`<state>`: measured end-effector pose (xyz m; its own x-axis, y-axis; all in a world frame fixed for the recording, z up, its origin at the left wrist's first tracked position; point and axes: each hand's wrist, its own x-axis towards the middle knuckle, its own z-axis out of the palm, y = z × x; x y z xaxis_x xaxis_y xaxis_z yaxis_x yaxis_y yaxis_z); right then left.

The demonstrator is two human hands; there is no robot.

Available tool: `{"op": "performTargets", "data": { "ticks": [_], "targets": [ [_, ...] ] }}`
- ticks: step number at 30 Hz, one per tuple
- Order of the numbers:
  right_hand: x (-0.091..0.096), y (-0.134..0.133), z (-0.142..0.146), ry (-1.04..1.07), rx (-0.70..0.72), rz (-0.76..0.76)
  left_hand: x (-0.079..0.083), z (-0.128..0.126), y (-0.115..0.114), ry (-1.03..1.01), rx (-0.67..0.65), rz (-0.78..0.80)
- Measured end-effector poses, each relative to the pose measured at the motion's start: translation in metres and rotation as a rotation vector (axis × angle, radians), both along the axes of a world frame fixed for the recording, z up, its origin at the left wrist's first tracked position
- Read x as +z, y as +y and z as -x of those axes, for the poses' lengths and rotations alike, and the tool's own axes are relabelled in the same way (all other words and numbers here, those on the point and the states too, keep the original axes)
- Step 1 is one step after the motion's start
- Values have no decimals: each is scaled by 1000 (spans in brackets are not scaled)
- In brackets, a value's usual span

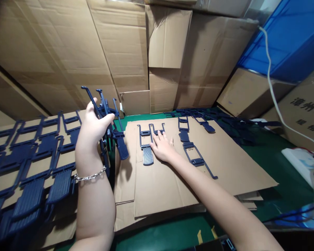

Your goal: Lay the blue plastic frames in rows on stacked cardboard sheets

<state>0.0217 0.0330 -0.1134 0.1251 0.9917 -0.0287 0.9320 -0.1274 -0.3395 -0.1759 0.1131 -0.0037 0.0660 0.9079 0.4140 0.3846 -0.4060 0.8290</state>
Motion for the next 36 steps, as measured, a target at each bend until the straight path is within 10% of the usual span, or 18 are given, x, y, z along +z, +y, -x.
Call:
{"op": "performTargets", "data": {
  "ticks": [11,29,36],
  "targets": [
    [4,-24,-98,-165,-474,-53,-2,0,2,-7,-31,-10],
    [2,-39,-162,-126,-632,47,-2,1,3,0,-52,-7],
    [30,-31,-133,-344,-586,-7,-2,3,2,27,-28,-2]
  ]
}}
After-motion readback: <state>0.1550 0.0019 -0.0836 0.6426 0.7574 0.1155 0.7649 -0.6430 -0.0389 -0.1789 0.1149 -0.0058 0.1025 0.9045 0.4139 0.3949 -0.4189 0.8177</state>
